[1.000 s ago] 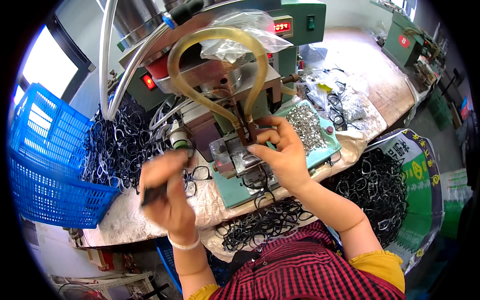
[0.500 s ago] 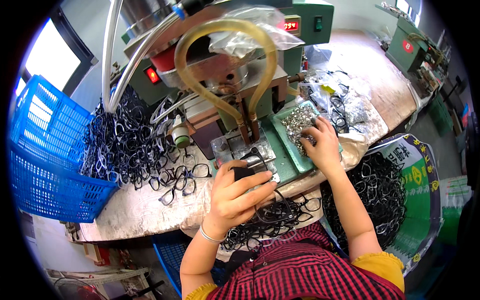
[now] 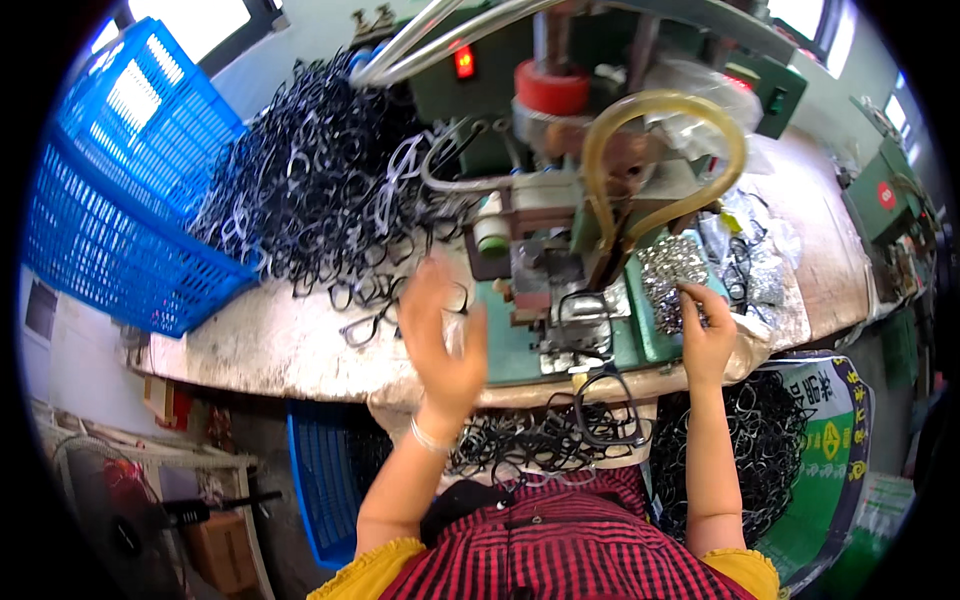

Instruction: The person repeatedly picks up black eyeglass frames from a pile, places them into a green machine, and removes them after processing. The person also handles small metal components from a tray and places them into the machine alongside the frames. The processed frames are set aside on the table.

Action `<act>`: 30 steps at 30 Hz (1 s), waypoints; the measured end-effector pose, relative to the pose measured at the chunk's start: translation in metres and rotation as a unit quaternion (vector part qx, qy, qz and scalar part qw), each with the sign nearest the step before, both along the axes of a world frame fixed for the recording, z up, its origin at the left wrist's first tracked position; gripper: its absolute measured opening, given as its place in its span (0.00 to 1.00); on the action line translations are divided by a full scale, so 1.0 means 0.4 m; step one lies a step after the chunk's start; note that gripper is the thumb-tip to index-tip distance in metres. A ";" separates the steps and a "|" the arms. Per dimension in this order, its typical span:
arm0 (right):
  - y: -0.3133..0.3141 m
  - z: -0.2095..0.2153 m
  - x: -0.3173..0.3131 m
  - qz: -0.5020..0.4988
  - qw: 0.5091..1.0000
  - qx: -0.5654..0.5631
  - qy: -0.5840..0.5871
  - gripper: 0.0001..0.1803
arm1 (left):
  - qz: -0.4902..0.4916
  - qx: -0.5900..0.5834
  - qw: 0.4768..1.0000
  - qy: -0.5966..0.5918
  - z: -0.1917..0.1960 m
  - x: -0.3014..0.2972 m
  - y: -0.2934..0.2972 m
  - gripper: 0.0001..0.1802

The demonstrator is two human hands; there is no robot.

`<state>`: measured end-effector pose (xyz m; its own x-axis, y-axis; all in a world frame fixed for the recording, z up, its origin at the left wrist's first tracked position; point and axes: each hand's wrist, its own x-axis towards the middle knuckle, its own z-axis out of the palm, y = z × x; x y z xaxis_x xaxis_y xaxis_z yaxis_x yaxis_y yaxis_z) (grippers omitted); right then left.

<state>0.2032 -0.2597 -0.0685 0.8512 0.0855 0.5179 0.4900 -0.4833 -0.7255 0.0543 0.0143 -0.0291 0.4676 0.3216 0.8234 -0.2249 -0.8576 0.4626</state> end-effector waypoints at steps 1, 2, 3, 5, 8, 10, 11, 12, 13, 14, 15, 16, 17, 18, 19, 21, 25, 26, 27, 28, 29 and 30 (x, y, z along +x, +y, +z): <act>0.009 0.015 -0.011 -0.002 1.000 0.000 0.007 0.07 | 0.068 -0.072 0.995 0.027 0.018 0.046 0.035 0.25; 0.023 0.025 -0.014 0.013 0.999 0.024 0.034 0.07 | 0.060 -0.118 0.991 0.032 -0.015 0.092 0.082 0.22; 0.042 0.037 -0.013 0.032 0.997 0.049 0.059 0.07 | 0.054 -0.163 0.985 0.031 -0.070 0.129 0.136 0.21; 0.054 0.046 -0.013 0.040 0.996 0.056 0.056 0.08 | 0.019 -0.114 0.982 0.151 -0.088 0.179 0.192 0.21; 0.061 0.055 -0.019 0.049 0.994 0.075 0.066 0.09 | -0.023 -0.253 0.964 0.078 -0.073 0.227 0.181 0.20; 0.057 0.056 -0.023 0.055 0.993 0.078 0.075 0.09 | 0.003 -0.250 0.965 0.084 -0.080 0.236 0.177 0.21; 0.056 0.054 -0.024 0.050 0.992 0.080 0.084 0.09 | 0.015 -0.249 0.965 0.088 -0.082 0.239 0.176 0.22; 0.052 0.051 -0.025 0.046 0.991 0.081 0.092 0.09 | 0.029 -0.247 0.963 0.106 -0.076 0.235 0.169 0.23; 0.046 0.047 -0.027 0.042 0.991 0.083 0.099 0.09 | 0.040 -0.211 0.973 0.086 -0.094 0.231 0.173 0.24; 0.030 0.038 -0.027 0.034 0.992 0.079 0.095 0.09 | 0.052 -0.174 0.981 0.066 -0.112 0.228 0.178 0.26; 0.004 0.021 -0.026 0.023 0.993 0.076 0.092 0.09 | 0.044 -0.190 0.980 0.033 -0.110 0.198 0.178 0.23; -0.020 0.008 -0.029 0.012 0.993 0.074 0.088 0.09 | 0.038 -0.204 0.978 -0.002 -0.106 0.163 0.180 0.21; -0.045 0.007 -0.043 -0.010 0.997 0.050 0.055 0.08 | 0.034 -0.277 0.960 -0.019 -0.076 0.111 0.170 0.20; -0.069 0.013 -0.064 -0.030 0.999 0.027 0.024 0.08 | 0.070 -0.226 0.971 -0.018 -0.077 0.048 0.188 0.17; -0.101 0.007 -0.084 -0.061 0.998 0.001 -0.006 0.08 | 0.096 -0.177 0.979 -0.013 -0.088 -0.002 0.214 0.15; -0.159 -0.016 -0.110 -0.087 0.996 0.026 0.014 0.07 | 0.153 -0.103 0.981 0.056 -0.122 -0.081 0.271 0.06; -0.084 0.065 -0.132 -0.010 0.999 0.027 0.016 0.07 | 0.097 0.069 0.981 0.156 -0.077 -0.078 0.277 0.06; -0.042 0.103 -0.128 0.030 0.999 0.025 -0.006 0.07 | 0.085 0.097 0.975 0.181 -0.071 -0.056 0.275 0.06; 0.005 0.140 -0.118 0.069 0.997 0.022 -0.030 0.07 | 0.075 0.126 0.968 0.204 -0.071 -0.030 0.274 0.06; 0.055 0.170 -0.103 0.107 0.993 0.039 -0.034 0.06 | 0.096 0.134 0.955 0.248 -0.079 -0.012 0.272 0.08; 0.102 0.196 -0.090 0.146 0.987 0.055 -0.040 0.06 | 0.124 0.175 0.938 0.273 -0.101 0.002 0.275 0.10; 0.140 0.198 -0.072 0.158 0.983 0.088 -0.041 0.07 | 0.127 0.177 0.935 0.279 -0.120 0.016 0.276 0.09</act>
